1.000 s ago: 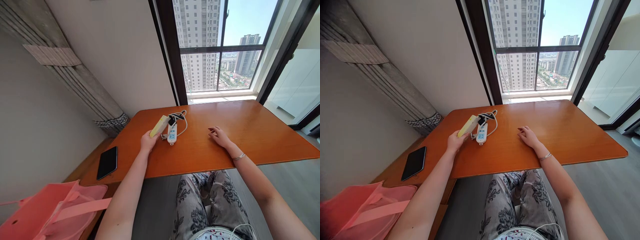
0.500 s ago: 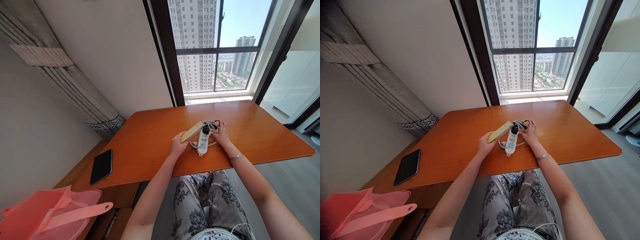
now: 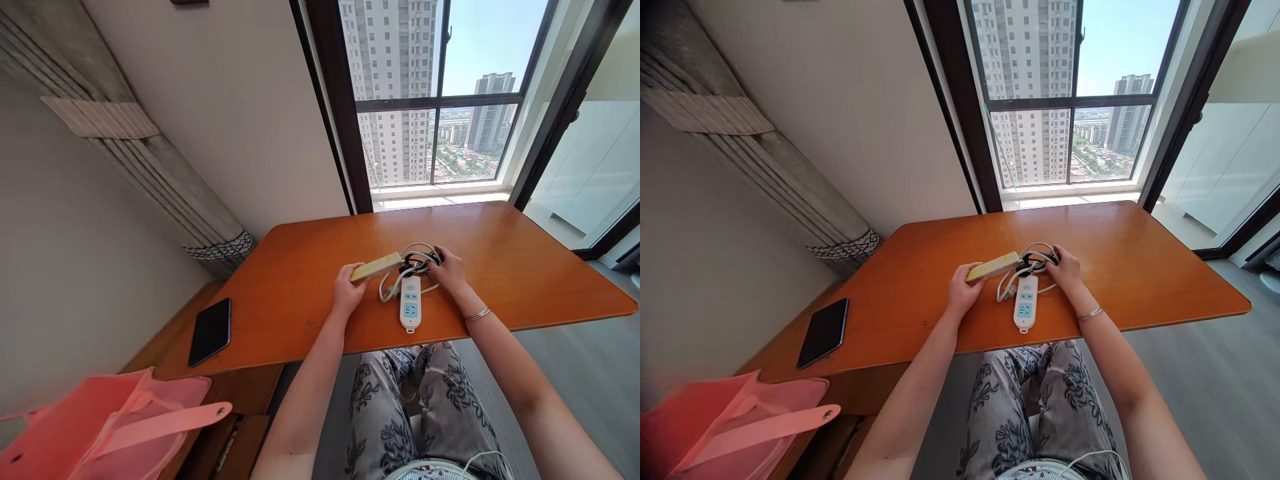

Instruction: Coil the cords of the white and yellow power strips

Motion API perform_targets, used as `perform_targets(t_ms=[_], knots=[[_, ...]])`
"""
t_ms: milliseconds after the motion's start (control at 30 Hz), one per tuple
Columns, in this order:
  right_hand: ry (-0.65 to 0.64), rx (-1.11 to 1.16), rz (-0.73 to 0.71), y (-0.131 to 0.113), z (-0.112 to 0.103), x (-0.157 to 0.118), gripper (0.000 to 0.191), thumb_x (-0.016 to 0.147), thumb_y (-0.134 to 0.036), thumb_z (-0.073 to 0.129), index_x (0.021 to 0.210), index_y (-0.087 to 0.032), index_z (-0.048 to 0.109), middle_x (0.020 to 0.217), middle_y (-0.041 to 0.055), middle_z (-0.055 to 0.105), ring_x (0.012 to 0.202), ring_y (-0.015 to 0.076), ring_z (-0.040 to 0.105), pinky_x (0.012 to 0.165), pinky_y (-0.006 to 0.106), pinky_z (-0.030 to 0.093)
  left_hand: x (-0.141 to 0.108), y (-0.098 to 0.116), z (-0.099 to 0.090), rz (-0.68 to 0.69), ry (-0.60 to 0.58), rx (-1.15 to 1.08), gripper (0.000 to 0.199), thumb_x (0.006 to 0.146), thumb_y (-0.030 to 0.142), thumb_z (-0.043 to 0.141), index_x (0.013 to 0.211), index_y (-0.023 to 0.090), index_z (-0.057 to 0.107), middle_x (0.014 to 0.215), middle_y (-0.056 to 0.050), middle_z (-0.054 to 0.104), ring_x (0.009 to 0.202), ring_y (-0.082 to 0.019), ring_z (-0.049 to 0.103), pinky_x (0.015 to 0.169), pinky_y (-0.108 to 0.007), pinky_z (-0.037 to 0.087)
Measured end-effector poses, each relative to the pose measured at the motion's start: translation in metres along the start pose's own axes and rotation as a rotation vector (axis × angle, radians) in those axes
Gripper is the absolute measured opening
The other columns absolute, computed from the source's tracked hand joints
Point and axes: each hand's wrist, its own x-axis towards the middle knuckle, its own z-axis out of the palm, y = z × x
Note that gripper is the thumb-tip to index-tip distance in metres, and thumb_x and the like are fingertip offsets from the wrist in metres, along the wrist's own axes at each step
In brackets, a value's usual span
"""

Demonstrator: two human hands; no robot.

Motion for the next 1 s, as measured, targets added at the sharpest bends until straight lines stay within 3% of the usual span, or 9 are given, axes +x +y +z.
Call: perform_targets(t_ms=[267, 367, 467, 533, 600, 700, 833, 1000], knots=[[-0.005, -0.171, -0.106, -0.015, -0.006, -0.009, 0.040, 0.091, -0.034, 0.056, 0.126, -0.015, 0.062, 0.112, 0.0134, 0.073, 0.108, 0.0276, 0.066, 0.092, 0.039, 0.052, 0.002, -0.013, 0.005, -0.112, -0.020, 0.042, 0.037, 0.070, 0.016, 0.063, 0.106, 0.020, 0.067, 0.111, -0.010, 0.067, 0.109, -0.028, 0.064, 0.103, -0.046, 0.050], [-0.023, -0.191, -0.092, -0.017, -0.006, -0.010, 0.039, 0.093, -0.037, 0.055, 0.124, -0.016, 0.062, 0.112, 0.0138, 0.073, 0.101, 0.0272, 0.069, 0.086, 0.037, 0.053, -0.003, 0.007, 0.004, -0.101, 0.103, 0.053, 0.046, 0.072, 0.010, 0.054, 0.117, 0.019, 0.063, 0.125, -0.013, 0.060, 0.124, -0.027, 0.057, 0.113, -0.046, 0.043], [-0.035, -0.228, -0.066, -0.016, -0.005, -0.009, 0.041, 0.094, -0.044, 0.054, 0.124, -0.016, 0.062, 0.111, 0.0150, 0.074, 0.097, 0.0291, 0.071, 0.081, 0.036, 0.053, -0.011, 0.048, 0.004, 0.080, 0.142, 0.037, 0.037, 0.085, 0.015, 0.047, 0.120, 0.019, 0.060, 0.133, -0.012, 0.058, 0.129, -0.025, 0.054, 0.112, -0.044, 0.043], [-0.035, -0.246, -0.070, -0.013, -0.003, -0.008, 0.046, 0.095, -0.048, 0.053, 0.126, -0.016, 0.061, 0.109, 0.0158, 0.074, 0.095, 0.0303, 0.072, 0.080, 0.037, 0.053, -0.015, 0.080, 0.008, 0.210, 0.050, 0.047, 0.028, 0.091, 0.020, 0.046, 0.113, 0.020, 0.063, 0.125, -0.011, 0.064, 0.122, -0.024, 0.057, 0.108, -0.044, 0.045], [-0.034, -0.263, -0.076, -0.010, -0.002, -0.007, 0.051, 0.095, -0.050, 0.052, 0.131, -0.015, 0.059, 0.106, 0.0167, 0.075, 0.092, 0.0308, 0.072, 0.078, 0.037, 0.053, -0.016, 0.108, 0.015, 0.323, -0.164, 0.107, 0.022, 0.090, 0.023, 0.051, 0.106, 0.022, 0.066, 0.117, -0.008, 0.069, 0.117, -0.024, 0.060, 0.107, -0.044, 0.045], [-0.040, -0.297, -0.064, -0.005, -0.001, -0.006, 0.056, 0.095, -0.051, 0.052, 0.137, -0.014, 0.055, 0.099, 0.0180, 0.076, 0.086, 0.0311, 0.073, 0.075, 0.037, 0.053, -0.011, 0.131, 0.029, 0.384, -0.356, 0.269, 0.018, 0.084, 0.024, 0.064, 0.101, 0.024, 0.070, 0.115, -0.008, 0.072, 0.119, -0.028, 0.058, 0.117, -0.054, 0.033], [-0.059, -0.300, -0.038, -0.004, -0.003, -0.004, 0.058, 0.095, -0.050, 0.053, 0.140, -0.014, 0.051, 0.093, 0.0166, 0.077, 0.085, 0.0315, 0.073, 0.076, 0.037, 0.052, -0.003, 0.134, 0.036, 0.388, -0.387, 0.424, 0.034, 0.078, 0.029, 0.073, 0.112, 0.025, 0.070, 0.111, -0.009, 0.073, 0.116, -0.032, 0.058, 0.122, -0.068, 0.008], [-0.086, -0.204, 0.019, -0.008, -0.008, -0.004, 0.054, 0.092, -0.046, 0.057, 0.138, -0.016, 0.053, 0.091, 0.0111, 0.077, 0.088, 0.0303, 0.072, 0.080, 0.037, 0.051, -0.002, 0.127, 0.033, 0.428, -0.393, 0.478, 0.034, 0.077, 0.024, 0.075, 0.111, 0.027, 0.071, 0.111, -0.008, 0.072, 0.115, -0.032, 0.057, 0.121, -0.070, 0.004]])
